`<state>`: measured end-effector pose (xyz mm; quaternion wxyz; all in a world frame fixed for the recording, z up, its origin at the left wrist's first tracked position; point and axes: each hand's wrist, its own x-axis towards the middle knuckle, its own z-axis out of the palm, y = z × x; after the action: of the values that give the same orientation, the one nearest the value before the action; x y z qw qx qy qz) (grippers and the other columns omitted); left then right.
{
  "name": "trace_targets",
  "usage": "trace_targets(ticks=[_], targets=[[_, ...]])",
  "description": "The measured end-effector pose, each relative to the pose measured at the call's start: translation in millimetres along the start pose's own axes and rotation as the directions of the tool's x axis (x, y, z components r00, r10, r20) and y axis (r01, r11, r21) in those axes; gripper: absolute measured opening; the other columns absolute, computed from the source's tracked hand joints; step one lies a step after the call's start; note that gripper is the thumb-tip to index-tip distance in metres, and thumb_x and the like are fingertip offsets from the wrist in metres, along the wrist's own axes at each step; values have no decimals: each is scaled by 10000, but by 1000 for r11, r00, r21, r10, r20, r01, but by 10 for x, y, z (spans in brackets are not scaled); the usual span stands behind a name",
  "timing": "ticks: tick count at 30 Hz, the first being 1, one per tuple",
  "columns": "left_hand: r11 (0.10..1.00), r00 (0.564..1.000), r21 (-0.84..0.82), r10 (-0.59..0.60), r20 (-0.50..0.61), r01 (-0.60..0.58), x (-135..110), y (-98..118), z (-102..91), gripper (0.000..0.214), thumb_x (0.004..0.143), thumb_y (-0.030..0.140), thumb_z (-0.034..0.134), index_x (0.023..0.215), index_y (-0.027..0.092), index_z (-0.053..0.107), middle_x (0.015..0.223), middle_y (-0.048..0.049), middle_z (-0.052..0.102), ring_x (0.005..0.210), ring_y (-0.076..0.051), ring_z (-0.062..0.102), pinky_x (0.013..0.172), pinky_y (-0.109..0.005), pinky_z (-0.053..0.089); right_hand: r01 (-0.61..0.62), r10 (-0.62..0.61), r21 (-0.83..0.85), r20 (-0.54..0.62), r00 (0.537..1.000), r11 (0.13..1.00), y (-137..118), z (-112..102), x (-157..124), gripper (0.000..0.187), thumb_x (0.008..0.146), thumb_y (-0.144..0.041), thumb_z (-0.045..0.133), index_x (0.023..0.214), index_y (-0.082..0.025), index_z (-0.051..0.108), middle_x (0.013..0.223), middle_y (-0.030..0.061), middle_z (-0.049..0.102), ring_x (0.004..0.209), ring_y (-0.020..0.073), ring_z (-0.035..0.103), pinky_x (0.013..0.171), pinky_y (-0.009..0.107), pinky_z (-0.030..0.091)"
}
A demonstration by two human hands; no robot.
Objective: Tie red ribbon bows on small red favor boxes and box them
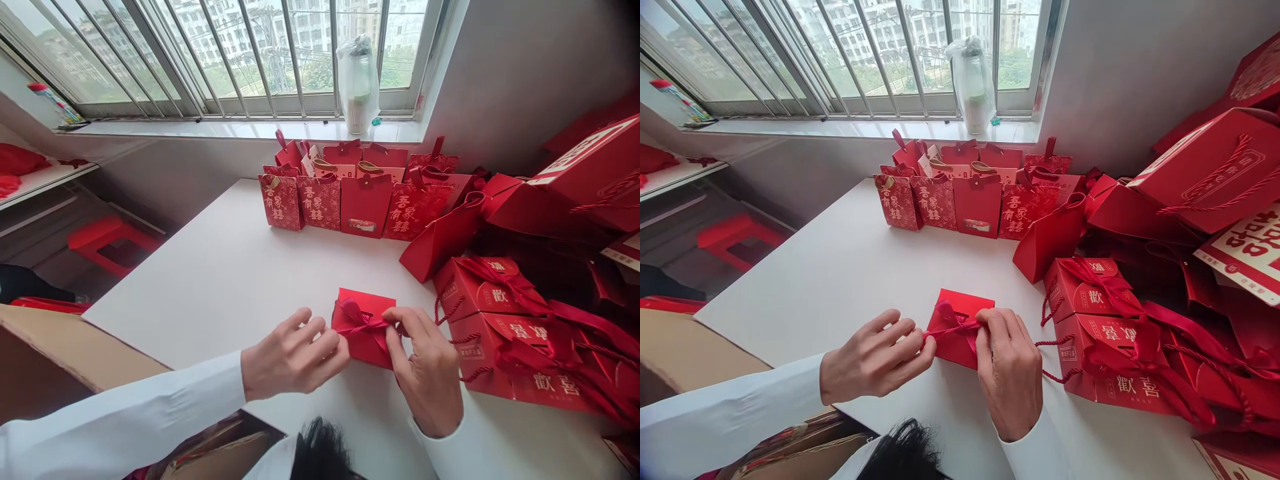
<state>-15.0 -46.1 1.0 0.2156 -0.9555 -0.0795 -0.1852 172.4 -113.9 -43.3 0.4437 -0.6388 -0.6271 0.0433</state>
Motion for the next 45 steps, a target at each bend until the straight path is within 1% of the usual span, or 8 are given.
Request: trace_targets(ticks=[8,13,19,26,30,34,38,45], targets=[[409,701,-573,-477,530,710,119,-2,-163,132,895,211,484,794,168,557,749,-5,610,638,-105,512,593,-231,398,59,-59,-12,43,997,998,-28,-94,53,208,930,-168,411,1047,-157,582,961,48,605,901,194,541,788,294,408],[-485,294,-339,-170,941,806,180,-83,-242,212,827,367,569,799,163,520,709,17,605,511,-63,506,415,-160,264,108,-107,-45,34,994,993,-32,-80,66,205,925,-134,405,990,-160,597,887,35,620,849,197,534,774,304,408],[-685,191,-127,18,981,718,178,-41,-232,344,767,466,622,720,139,524,665,6,598,454,-56,527,373,-142,264,60,-60,-44,2,998,997,-23,-22,58,258,888,-110,389,1060,-142,580,887,54,610,822,200,547,747,312,426],[-561,204,-105,116,972,821,159,-37,-251,439,871,528,438,716,141,578,585,3,560,463,-78,529,421,-161,300,-13,12,-11,-20,1000,1000,-54,-7,80,289,876,-102,361,1047,-149,589,897,41,632,776,157,591,696,264,441],[161,245,-240,-11,969,957,131,-100,-383,498,890,536,415,618,147,566,552,-21,536,484,-127,509,485,-234,332,-14,14,-10,-33,999,1000,-48,-32,81,254,882,-131,385,1007,-157,605,855,21,646,711,137,596,668,243,444],[699,564,-110,-463,684,707,204,-122,-422,362,919,438,438,725,160,565,706,-54,565,675,-198,514,564,-286,367,-25,25,-2,-33,999,1000,-42,-42,66,218,895,-161,404,975,-171,607,849,8,648,679,123,598,646,229,441],[704,820,-434,-405,404,562,350,-86,-227,139,916,289,499,910,177,582,935,-54,592,898,-186,479,756,-284,440,-29,29,-6,-28,999,1000,-49,-42,56,206,902,-175,407,929,-187,611,851,10,651,663,131,597,635,239,443],[574,824,-592,-429,371,566,429,-26,95,75,831,260,630,832,193,596,908,-28,635,1005,-221,450,865,-365,415,-22,23,33,-16,1000,999,-67,-59,58,185,910,-174,424,914,-198,607,807,7,644,644,135,595,616,242,449]])
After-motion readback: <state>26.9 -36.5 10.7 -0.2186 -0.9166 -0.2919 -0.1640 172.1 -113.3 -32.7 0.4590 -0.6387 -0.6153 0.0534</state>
